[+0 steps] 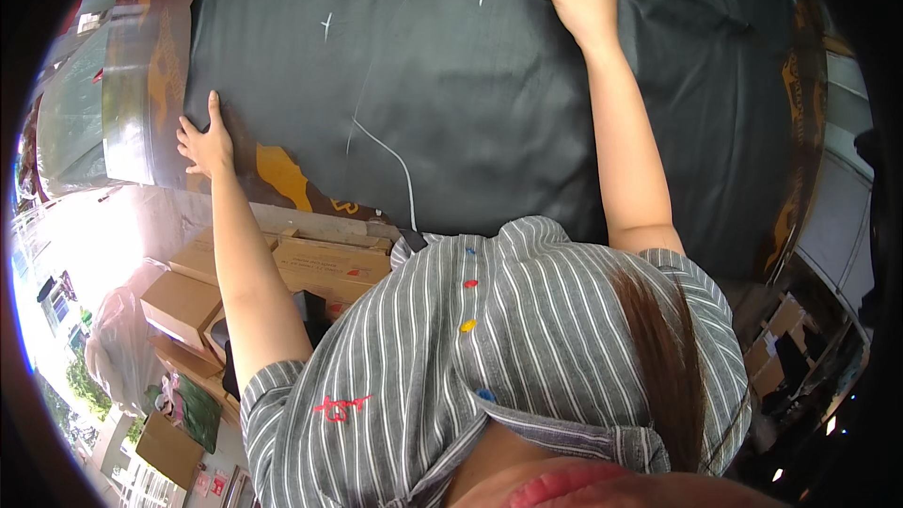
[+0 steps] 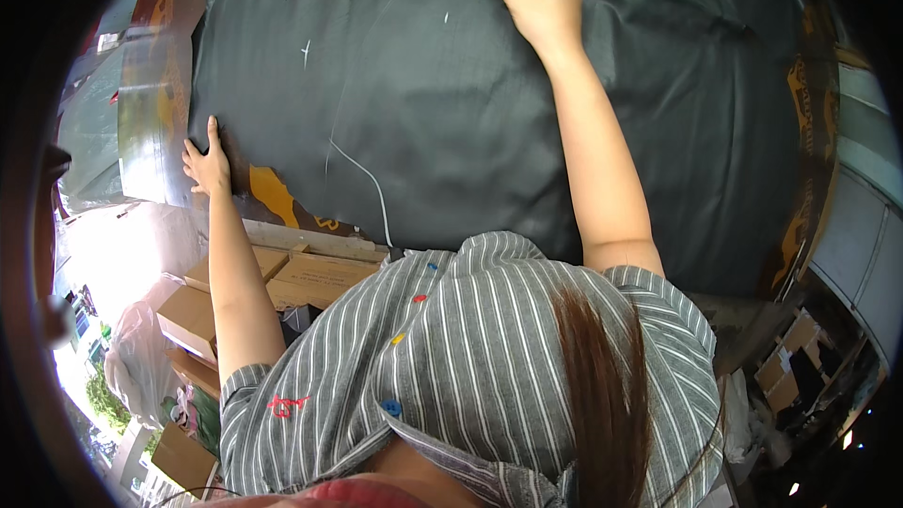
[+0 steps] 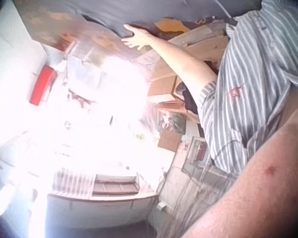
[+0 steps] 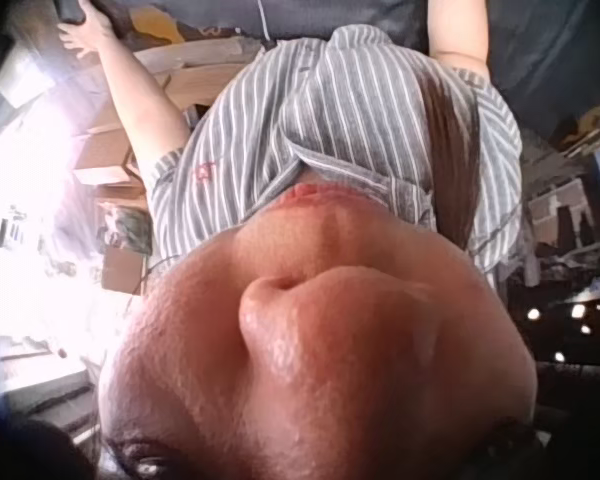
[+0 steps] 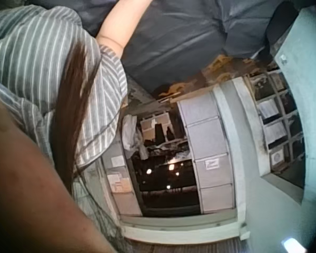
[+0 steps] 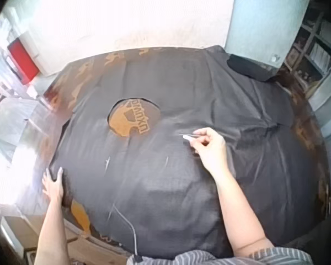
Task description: The person marks outlines on a large black fabric sheet using a white chalk-like marker. They smooth the fabric, draw lines, and occasionally lift or fold the fabric to access different areas.
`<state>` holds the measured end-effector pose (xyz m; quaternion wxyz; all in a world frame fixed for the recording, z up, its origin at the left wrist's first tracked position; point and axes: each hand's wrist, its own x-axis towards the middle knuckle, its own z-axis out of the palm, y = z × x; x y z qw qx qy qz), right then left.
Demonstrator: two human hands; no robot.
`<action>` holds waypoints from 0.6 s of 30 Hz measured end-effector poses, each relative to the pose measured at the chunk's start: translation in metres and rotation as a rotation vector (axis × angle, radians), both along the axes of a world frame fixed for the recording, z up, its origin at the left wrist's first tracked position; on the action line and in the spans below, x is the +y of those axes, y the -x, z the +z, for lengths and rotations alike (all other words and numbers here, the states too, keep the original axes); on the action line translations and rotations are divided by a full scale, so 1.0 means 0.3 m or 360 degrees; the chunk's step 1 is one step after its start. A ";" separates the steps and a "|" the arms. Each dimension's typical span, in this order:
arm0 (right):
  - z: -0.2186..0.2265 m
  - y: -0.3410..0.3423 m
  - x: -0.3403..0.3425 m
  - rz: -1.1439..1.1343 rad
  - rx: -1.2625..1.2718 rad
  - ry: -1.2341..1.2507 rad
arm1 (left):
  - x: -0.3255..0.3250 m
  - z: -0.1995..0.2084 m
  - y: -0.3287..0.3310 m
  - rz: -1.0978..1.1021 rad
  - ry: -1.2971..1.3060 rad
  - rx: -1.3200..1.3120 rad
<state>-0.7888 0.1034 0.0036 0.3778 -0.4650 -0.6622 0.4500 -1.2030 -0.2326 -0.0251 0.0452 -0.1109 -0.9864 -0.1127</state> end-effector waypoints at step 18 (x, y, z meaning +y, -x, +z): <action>0.065 -0.175 -0.533 0.0169 -0.0277 -0.0124 | -0.007 -0.005 0.010 0.0027 0.0026 0.0012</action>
